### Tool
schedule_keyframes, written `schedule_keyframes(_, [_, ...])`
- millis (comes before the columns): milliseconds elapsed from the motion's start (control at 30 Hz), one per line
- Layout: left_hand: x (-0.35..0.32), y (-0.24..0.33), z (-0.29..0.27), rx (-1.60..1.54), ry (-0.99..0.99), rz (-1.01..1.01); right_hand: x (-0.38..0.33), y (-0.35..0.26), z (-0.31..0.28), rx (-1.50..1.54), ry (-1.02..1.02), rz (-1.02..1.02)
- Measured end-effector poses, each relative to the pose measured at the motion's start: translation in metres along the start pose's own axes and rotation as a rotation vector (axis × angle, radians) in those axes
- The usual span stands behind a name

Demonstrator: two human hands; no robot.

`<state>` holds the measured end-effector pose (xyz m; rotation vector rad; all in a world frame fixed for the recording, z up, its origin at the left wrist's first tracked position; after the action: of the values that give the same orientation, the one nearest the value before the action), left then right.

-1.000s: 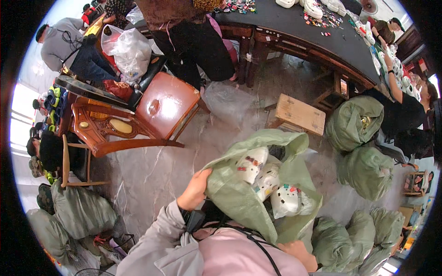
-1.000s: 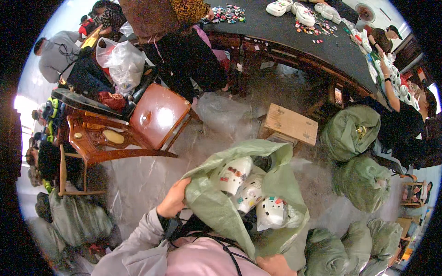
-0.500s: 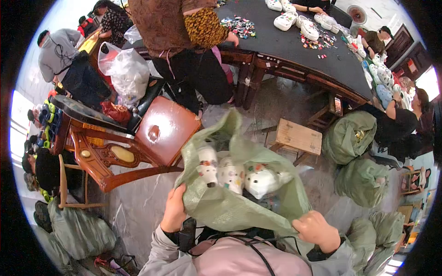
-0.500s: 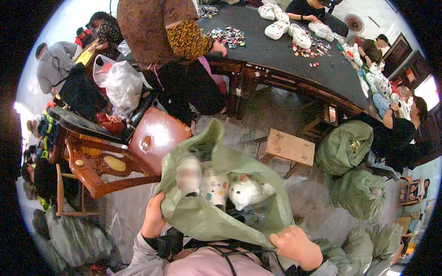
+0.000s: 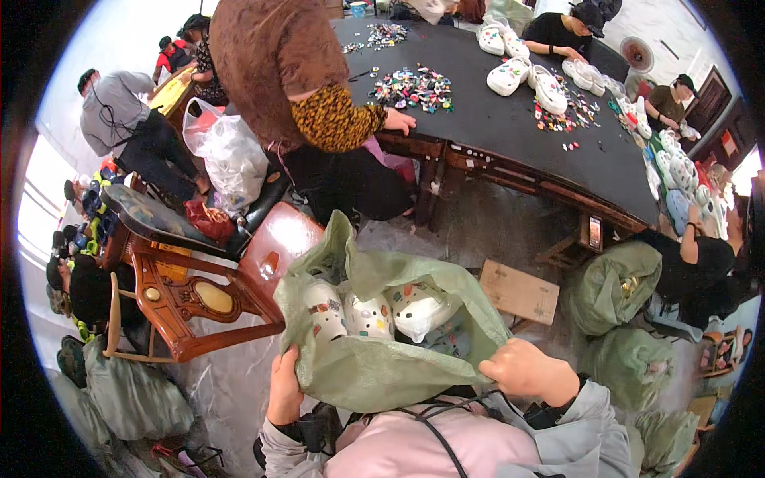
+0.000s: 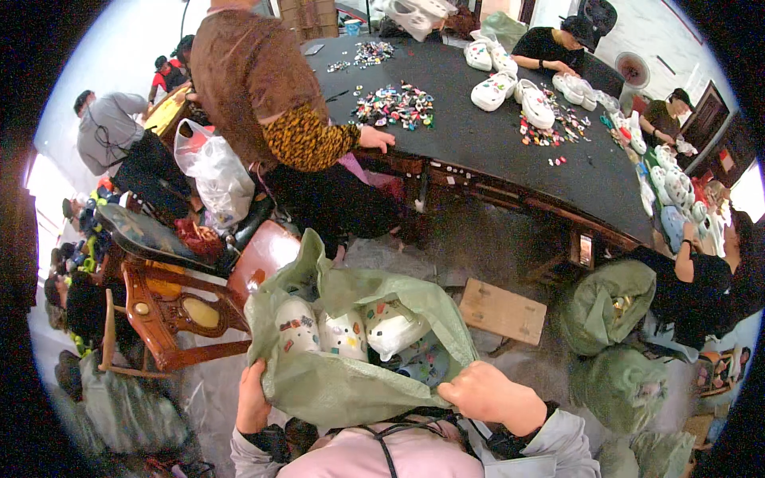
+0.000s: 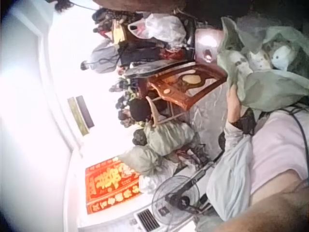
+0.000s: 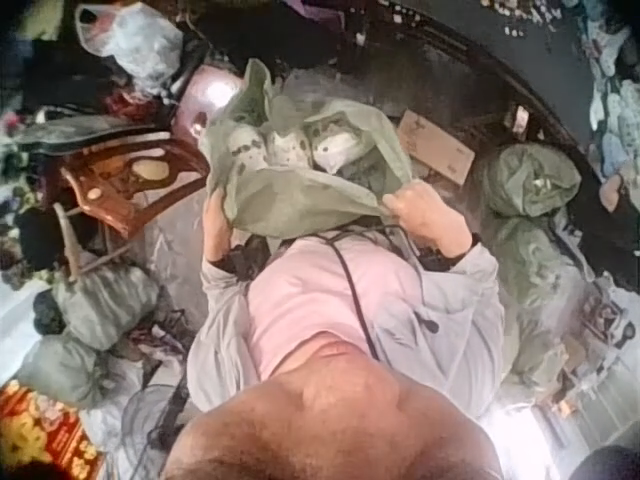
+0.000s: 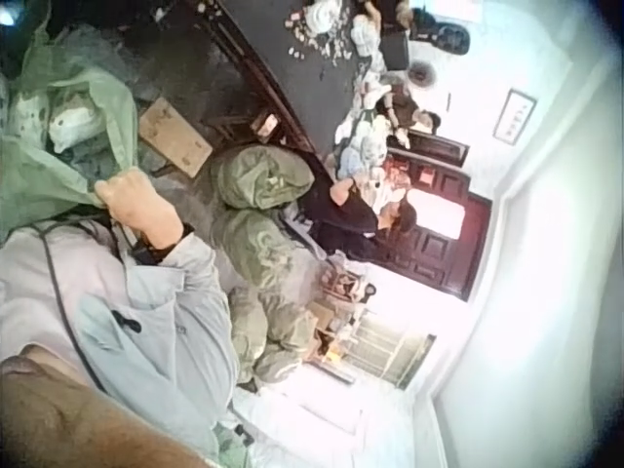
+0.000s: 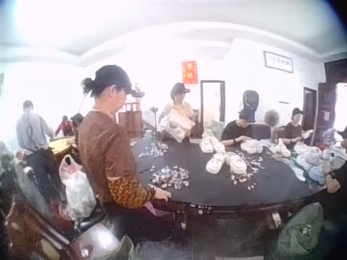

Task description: Decorating white clogs by inserting colorful charms into the holes on the top of the shoes.

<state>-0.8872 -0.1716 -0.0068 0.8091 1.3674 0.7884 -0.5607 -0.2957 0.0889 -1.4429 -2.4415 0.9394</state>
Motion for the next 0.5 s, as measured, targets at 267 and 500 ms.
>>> schedule_keyframes(267, [0.027, 0.038, 0.029, -0.068, 0.184, 0.136, 0.009, 0.066, -0.04, -0.08, 0.04, -0.098])
schedule_keyframes(500, [0.09, 0.03, 0.05, -0.046, 0.128, 0.168, 0.025, 0.121, -0.05, -0.172, 0.253, -0.117])
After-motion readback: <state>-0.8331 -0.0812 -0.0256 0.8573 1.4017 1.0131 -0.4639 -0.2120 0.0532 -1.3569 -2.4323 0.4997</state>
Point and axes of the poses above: each hand's wrist, its own x-axis towards the middle knuckle, its own z-axis out of the palm, y = z × x, the point moved 9 cm from there along x, towards the middle knuckle, and after that the axes turned 13 degrees about x, right-handed, at the moved point
